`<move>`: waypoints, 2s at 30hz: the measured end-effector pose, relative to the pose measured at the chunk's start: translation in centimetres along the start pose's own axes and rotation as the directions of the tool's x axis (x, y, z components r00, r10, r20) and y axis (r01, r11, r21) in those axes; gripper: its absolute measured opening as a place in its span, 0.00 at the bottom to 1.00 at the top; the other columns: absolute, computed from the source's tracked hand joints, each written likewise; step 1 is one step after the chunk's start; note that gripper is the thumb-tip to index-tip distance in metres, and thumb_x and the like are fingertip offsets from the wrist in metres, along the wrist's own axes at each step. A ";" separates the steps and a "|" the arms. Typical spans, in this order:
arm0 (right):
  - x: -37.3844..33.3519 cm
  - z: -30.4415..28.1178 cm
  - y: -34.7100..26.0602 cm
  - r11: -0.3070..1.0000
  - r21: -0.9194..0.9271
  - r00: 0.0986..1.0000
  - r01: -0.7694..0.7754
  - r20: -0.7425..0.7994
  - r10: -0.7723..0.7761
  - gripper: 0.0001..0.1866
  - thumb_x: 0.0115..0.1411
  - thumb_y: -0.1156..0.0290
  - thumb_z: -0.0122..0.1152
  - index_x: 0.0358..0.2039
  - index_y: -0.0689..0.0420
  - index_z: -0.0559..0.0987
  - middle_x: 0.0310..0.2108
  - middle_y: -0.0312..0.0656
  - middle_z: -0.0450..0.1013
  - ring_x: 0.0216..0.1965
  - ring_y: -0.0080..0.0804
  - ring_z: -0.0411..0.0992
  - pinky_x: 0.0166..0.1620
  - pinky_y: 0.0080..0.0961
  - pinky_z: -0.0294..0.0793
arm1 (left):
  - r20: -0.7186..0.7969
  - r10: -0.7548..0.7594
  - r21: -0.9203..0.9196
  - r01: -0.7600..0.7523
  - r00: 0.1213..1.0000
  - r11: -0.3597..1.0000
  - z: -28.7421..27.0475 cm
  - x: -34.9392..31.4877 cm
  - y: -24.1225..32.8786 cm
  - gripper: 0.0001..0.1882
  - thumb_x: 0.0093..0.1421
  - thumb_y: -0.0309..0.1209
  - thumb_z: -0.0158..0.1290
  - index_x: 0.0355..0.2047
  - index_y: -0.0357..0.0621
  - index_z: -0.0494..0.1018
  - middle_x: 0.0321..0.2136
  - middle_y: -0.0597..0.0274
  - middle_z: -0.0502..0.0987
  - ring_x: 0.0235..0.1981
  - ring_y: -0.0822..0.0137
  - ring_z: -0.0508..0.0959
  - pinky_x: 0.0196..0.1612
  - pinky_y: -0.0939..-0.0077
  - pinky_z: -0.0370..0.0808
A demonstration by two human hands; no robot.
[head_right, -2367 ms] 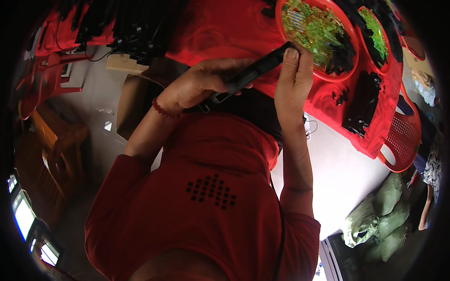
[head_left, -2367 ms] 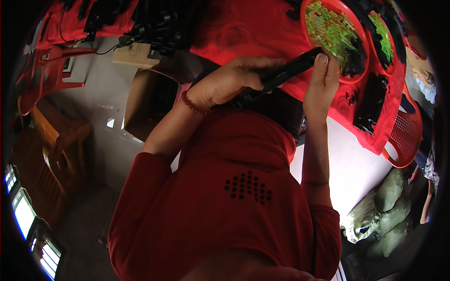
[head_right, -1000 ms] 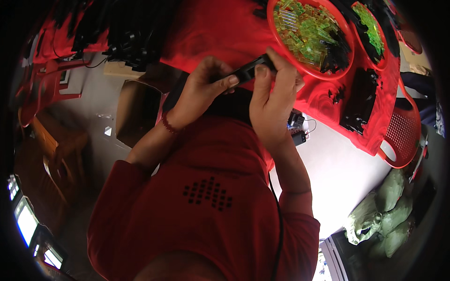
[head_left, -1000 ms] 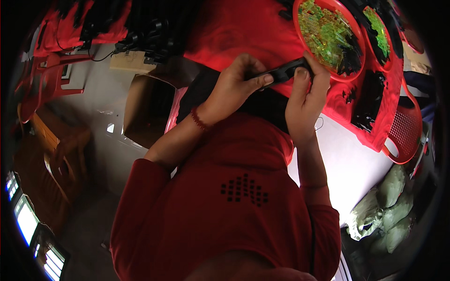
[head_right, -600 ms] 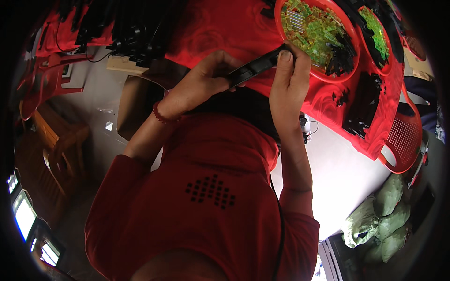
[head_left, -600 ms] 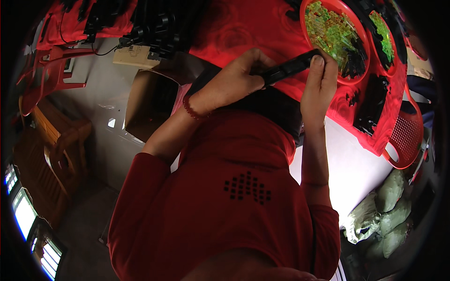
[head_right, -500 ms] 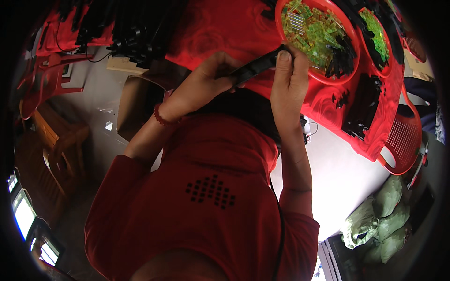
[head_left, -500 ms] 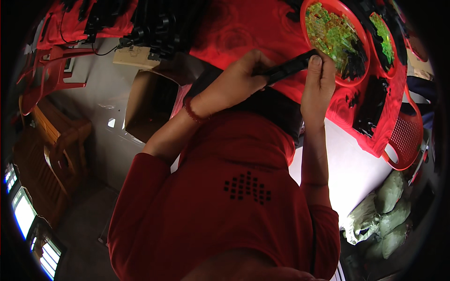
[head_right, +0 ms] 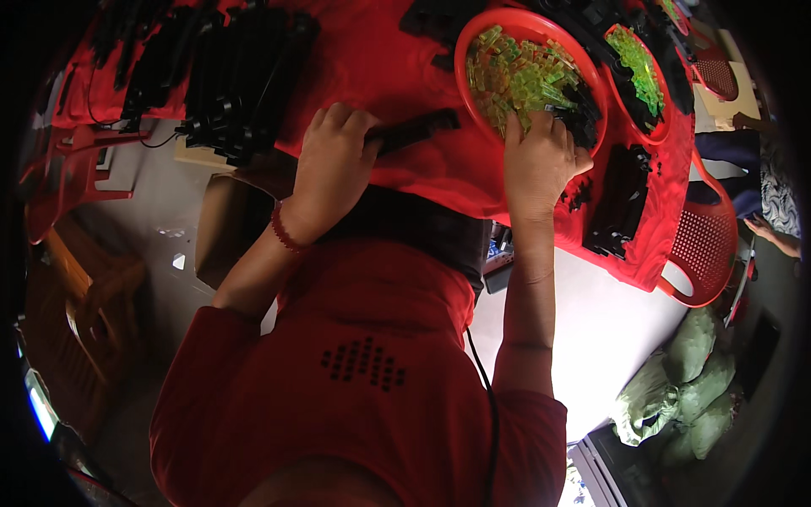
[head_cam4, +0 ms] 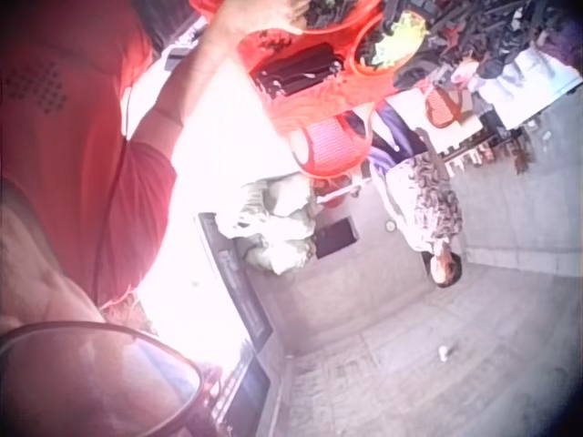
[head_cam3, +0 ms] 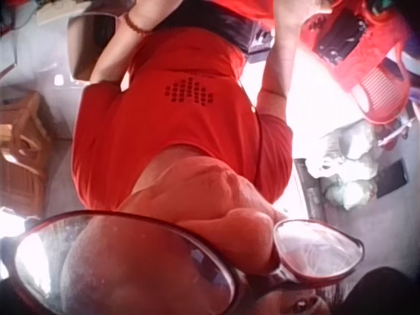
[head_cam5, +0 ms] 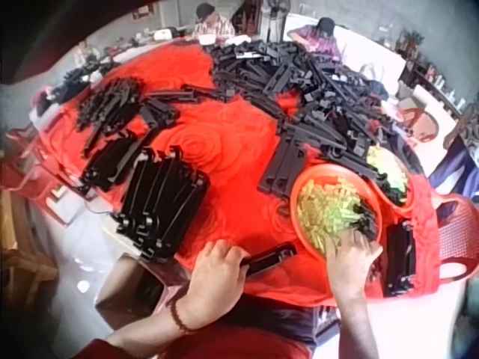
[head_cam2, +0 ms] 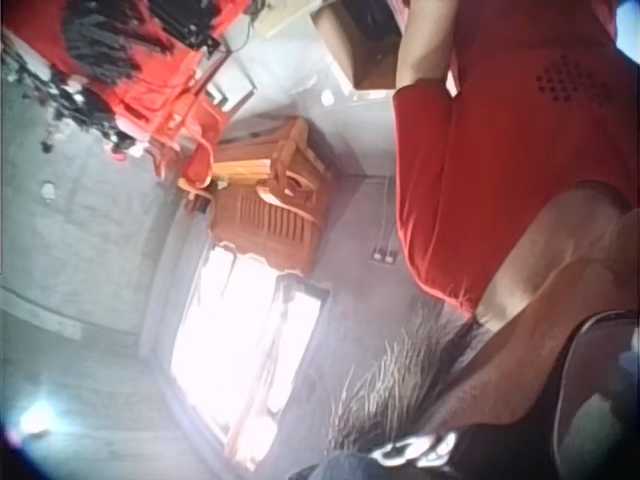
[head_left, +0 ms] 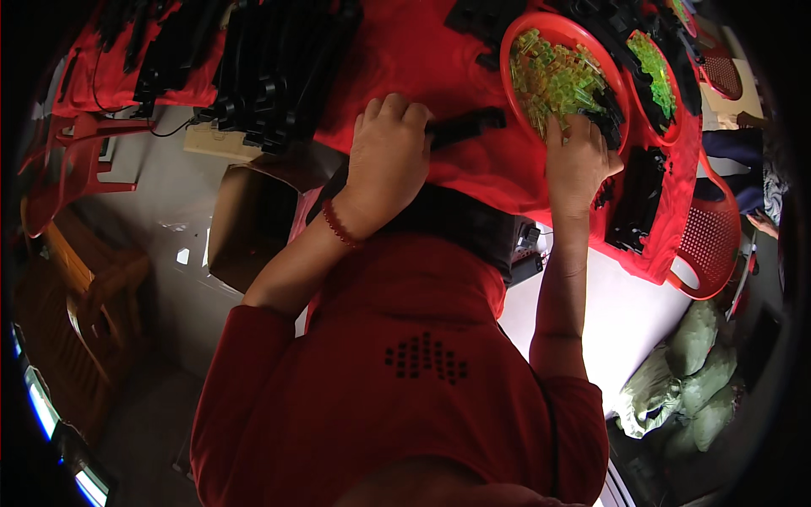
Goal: The person assembles plastic toy gun components and loads toy bullets into the assembled toy gun by hand.
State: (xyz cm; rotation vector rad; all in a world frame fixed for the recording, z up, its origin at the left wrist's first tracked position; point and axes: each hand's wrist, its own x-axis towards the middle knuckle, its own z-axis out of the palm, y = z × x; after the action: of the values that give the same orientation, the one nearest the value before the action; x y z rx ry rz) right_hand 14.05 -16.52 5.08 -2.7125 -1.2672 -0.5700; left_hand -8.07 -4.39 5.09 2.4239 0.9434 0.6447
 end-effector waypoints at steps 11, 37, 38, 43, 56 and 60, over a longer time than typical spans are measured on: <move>0.7 -0.4 1.7 0.955 0.289 0.994 0.071 -0.104 -0.042 0.04 0.58 0.71 0.61 0.35 0.53 0.79 0.28 0.37 0.78 0.27 0.34 0.77 0.40 0.32 0.65 | 0.122 -0.010 -0.156 0.029 0.993 0.987 -0.5 1.3 -1.5 0.13 0.54 0.29 0.62 0.40 0.42 0.76 0.33 0.56 0.78 0.36 0.53 0.78 0.43 0.60 0.74; 0.7 -1.9 -6.9 0.627 0.447 0.744 0.638 -0.148 -0.652 0.07 0.53 0.75 0.61 0.32 0.49 0.79 0.31 0.28 0.75 0.38 0.27 0.71 0.55 0.36 0.56 | 0.022 0.214 0.042 -0.215 0.977 0.976 -0.1 -2.0 -2.5 0.13 0.53 0.28 0.56 0.40 0.53 0.80 0.38 0.69 0.76 0.38 0.65 0.75 0.41 0.69 0.69; 0.8 -1.9 -6.9 0.625 0.450 0.743 0.638 -0.145 -0.654 0.07 0.52 0.75 0.61 0.32 0.49 0.80 0.31 0.28 0.75 0.37 0.27 0.71 0.55 0.36 0.56 | 0.013 0.216 0.036 -0.216 0.976 0.976 0.0 -2.0 -2.5 0.13 0.53 0.29 0.54 0.39 0.52 0.81 0.37 0.68 0.76 0.38 0.65 0.75 0.42 0.69 0.69; 0.9 -2.0 -6.9 0.609 0.457 0.729 0.649 -0.143 -0.670 0.08 0.51 0.76 0.61 0.32 0.50 0.80 0.31 0.29 0.75 0.37 0.28 0.71 0.56 0.38 0.57 | 0.007 0.206 0.038 -0.206 0.979 0.978 0.0 -2.0 -2.4 0.12 0.53 0.29 0.55 0.38 0.52 0.81 0.37 0.69 0.76 0.38 0.65 0.75 0.42 0.69 0.69; 0.6 -1.0 -6.8 0.532 0.488 0.679 0.691 -0.186 -0.711 0.11 0.49 0.76 0.60 0.35 0.53 0.79 0.32 0.31 0.73 0.39 0.29 0.69 0.56 0.40 0.62 | 0.009 0.204 0.023 -0.204 0.979 0.979 0.4 -2.0 -2.6 0.15 0.50 0.27 0.57 0.40 0.53 0.81 0.38 0.69 0.77 0.39 0.65 0.75 0.40 0.68 0.70; 0.6 -1.2 -6.8 0.547 0.454 0.672 0.704 -0.175 -0.719 0.11 0.49 0.75 0.61 0.35 0.52 0.79 0.32 0.30 0.74 0.39 0.29 0.70 0.56 0.39 0.60 | 0.007 0.207 0.020 -0.207 0.978 0.978 0.4 -2.0 -2.5 0.14 0.50 0.27 0.58 0.39 0.53 0.81 0.37 0.69 0.77 0.38 0.65 0.75 0.39 0.68 0.70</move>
State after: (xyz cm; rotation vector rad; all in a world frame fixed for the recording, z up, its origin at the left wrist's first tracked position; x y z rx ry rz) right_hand 8.93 -11.98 5.92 -1.7074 -2.1804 -0.1841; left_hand -10.41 -4.22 2.87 2.5625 0.7042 0.7040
